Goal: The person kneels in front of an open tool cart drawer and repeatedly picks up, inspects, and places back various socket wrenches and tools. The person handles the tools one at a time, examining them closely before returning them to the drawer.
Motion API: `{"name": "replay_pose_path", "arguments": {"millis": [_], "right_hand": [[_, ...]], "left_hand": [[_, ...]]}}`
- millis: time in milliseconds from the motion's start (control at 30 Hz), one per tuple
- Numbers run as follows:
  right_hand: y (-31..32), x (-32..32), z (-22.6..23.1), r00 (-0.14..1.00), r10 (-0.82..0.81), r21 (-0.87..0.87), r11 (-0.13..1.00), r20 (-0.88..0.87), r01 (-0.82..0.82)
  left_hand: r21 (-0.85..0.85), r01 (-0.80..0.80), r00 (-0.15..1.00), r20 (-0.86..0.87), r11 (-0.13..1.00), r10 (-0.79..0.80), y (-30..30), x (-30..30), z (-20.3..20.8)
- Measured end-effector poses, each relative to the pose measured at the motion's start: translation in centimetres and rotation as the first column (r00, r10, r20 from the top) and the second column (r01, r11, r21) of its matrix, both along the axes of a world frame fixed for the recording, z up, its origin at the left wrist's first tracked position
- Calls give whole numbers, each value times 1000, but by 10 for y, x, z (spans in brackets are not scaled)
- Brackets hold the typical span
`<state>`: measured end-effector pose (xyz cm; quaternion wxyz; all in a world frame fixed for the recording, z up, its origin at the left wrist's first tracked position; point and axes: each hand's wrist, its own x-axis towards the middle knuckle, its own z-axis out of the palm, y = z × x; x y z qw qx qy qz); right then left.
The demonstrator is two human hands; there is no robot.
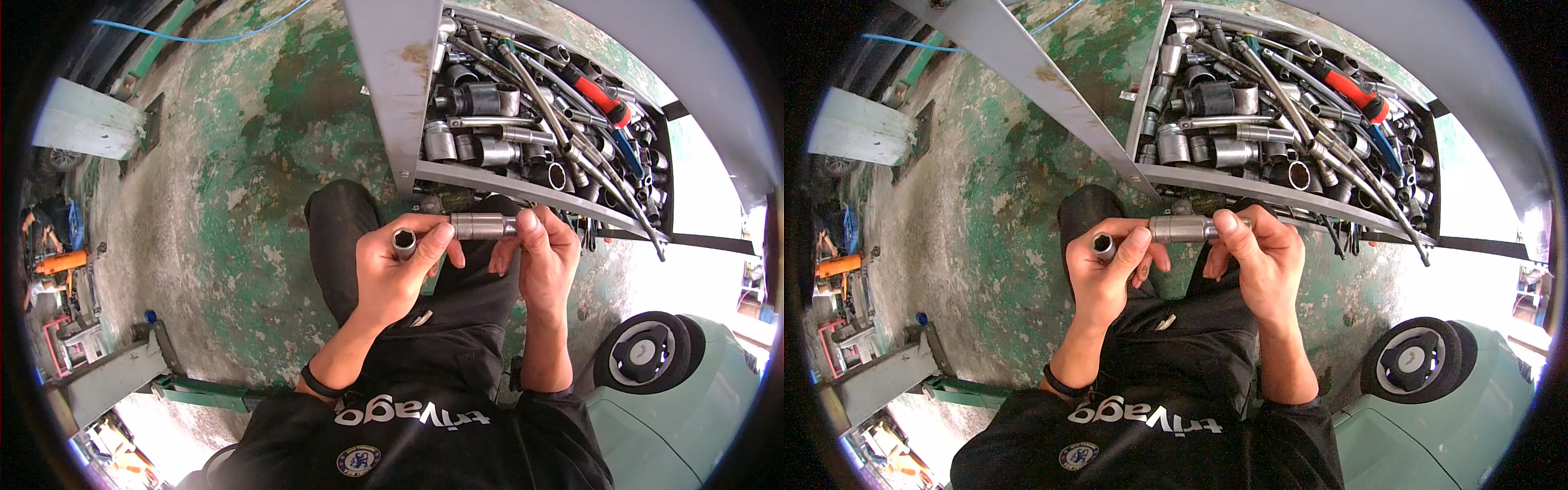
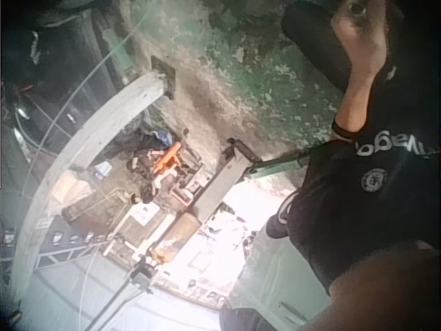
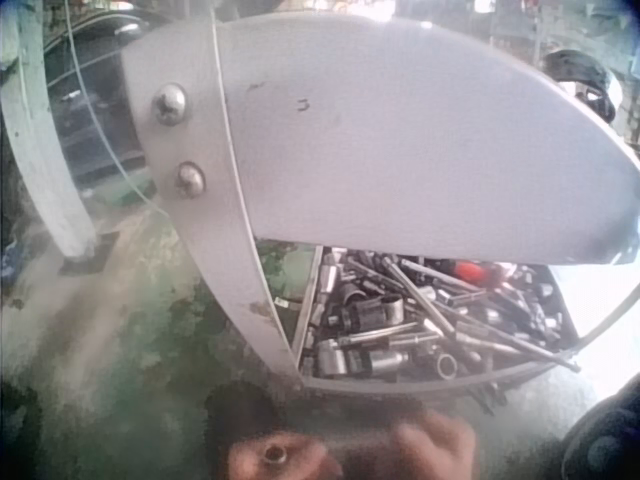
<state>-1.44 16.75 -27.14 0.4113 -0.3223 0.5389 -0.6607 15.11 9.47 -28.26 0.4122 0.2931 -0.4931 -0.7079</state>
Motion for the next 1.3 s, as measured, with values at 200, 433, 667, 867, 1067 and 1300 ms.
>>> {"name": "replay_pose_path", "arguments": {"millis": [200,433,667,867,1067,1300], "right_hand": [[1,-2,-2,1000,5,-17,1000,11,-5],[0,-4,-3,996,84,-173,982,15,-80],[1,-3,1,998,50,-168,985,37,-43],[2,-3,3,992,-102,74,991,-78,107],[0,-3,2,982,-141,109,982,-129,155],[-5,0,17,978,-207,223,952,-27,208]], "left_hand": [[-69,27,999,37,997,-25,-1,2,3],[-304,16,999,37,952,-5,-4,-1,3],[-357,-1,999,48,934,19,-4,-4,3],[-158,37,997,70,987,-26,2,-1,3],[-72,32,998,62,997,-28,5,-3,3],[-166,28,1000,-2,986,-29,7,-7,2]]}}
